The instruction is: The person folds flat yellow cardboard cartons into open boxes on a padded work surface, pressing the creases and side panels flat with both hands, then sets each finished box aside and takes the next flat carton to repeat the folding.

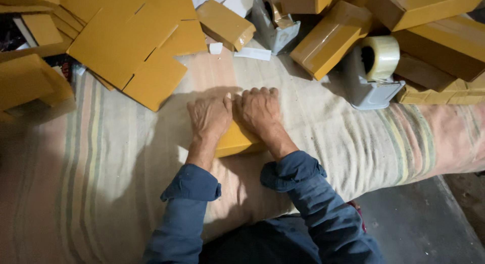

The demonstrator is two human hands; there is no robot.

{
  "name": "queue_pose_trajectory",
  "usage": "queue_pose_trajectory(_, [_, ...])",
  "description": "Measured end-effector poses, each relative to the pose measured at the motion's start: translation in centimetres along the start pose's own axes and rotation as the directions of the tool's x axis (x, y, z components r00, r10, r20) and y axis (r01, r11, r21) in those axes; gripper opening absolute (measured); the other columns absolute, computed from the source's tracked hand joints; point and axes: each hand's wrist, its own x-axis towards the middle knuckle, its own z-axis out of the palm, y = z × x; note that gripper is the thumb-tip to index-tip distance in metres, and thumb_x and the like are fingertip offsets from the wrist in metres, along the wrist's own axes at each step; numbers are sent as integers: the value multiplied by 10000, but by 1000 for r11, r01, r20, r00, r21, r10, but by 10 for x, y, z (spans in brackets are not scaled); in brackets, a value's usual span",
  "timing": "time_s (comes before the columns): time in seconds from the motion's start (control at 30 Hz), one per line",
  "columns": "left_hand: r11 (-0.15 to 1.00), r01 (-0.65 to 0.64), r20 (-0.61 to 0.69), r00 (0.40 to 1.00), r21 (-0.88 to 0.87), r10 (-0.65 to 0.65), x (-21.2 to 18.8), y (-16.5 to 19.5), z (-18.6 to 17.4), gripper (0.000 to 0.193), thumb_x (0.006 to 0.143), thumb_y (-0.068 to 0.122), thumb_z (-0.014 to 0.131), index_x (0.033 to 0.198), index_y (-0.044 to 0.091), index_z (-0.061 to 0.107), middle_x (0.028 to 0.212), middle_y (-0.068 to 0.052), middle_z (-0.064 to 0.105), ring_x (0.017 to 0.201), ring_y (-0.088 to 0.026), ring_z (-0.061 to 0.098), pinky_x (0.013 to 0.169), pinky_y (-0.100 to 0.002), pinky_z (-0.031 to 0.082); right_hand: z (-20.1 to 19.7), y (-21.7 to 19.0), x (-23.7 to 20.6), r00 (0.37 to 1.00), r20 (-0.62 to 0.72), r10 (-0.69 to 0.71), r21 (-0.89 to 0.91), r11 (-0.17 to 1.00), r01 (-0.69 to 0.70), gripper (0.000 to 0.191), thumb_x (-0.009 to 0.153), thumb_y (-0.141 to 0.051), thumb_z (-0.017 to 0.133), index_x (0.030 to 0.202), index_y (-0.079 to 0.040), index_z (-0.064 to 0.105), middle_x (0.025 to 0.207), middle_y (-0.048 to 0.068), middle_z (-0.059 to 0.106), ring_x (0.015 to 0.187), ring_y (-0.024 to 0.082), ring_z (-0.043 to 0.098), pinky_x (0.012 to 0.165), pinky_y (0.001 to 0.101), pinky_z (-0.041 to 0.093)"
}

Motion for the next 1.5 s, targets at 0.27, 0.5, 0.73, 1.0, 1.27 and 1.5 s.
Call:
queue_pose_trajectory(0.27, [936,-349,-326,890,-39,319,3,-10,2,385,1005,303,510,840,47,745,875,-202,720,853,-408,667,828,-542,486,-2,3,2,996,20,-88,115,990,85,338,1003,-329,517,880,-74,703,893,154,726,885,354,672,867,501,465])
queue_pose_trajectory(0.5, [993,-120,-316,941,22,121,-1,-7,6,445,1016,335,489,791,54,751,812,-203,728,814,-384,680,841,-582,478,-13,-2,-4,998,-61,-26,-137,990,18,333,1012,-316,518,869,-77,701,846,139,727,861,320,676,956,557,456])
queue_pose_trajectory(0.73, [908,-414,-413,841,-71,351,-4,-11,6,343,1008,243,489,907,10,719,924,-209,711,884,-413,664,826,-555,494,-12,-5,-4,989,-51,-142,126,981,147,289,964,-293,566,848,-43,651,836,169,701,852,353,669,827,465,481])
queue_pose_trajectory(1.0, [943,-326,-494,832,-66,254,-7,-9,5,347,1017,276,544,906,3,728,935,-237,704,863,-421,652,835,-540,492,-13,0,-6,976,-152,-155,120,978,174,308,965,-324,613,838,-46,648,808,173,690,822,362,666,783,468,466])
queue_pose_trajectory(1.27, [974,-218,-178,963,-65,204,-3,-6,1,439,1058,356,459,968,21,728,1012,-200,729,973,-371,678,929,-543,477,-14,-1,-2,997,21,-72,105,992,69,324,998,-335,559,902,-57,695,891,158,709,892,351,666,871,487,482])
queue_pose_trajectory(1.5, [940,24,-79,995,-341,-55,2,-13,-4,533,921,544,540,1151,95,712,1155,-146,720,1046,-368,669,902,-508,514,-11,-1,-4,986,42,162,69,984,-165,497,992,-480,536,919,-33,739,951,187,706,986,382,645,759,513,537])
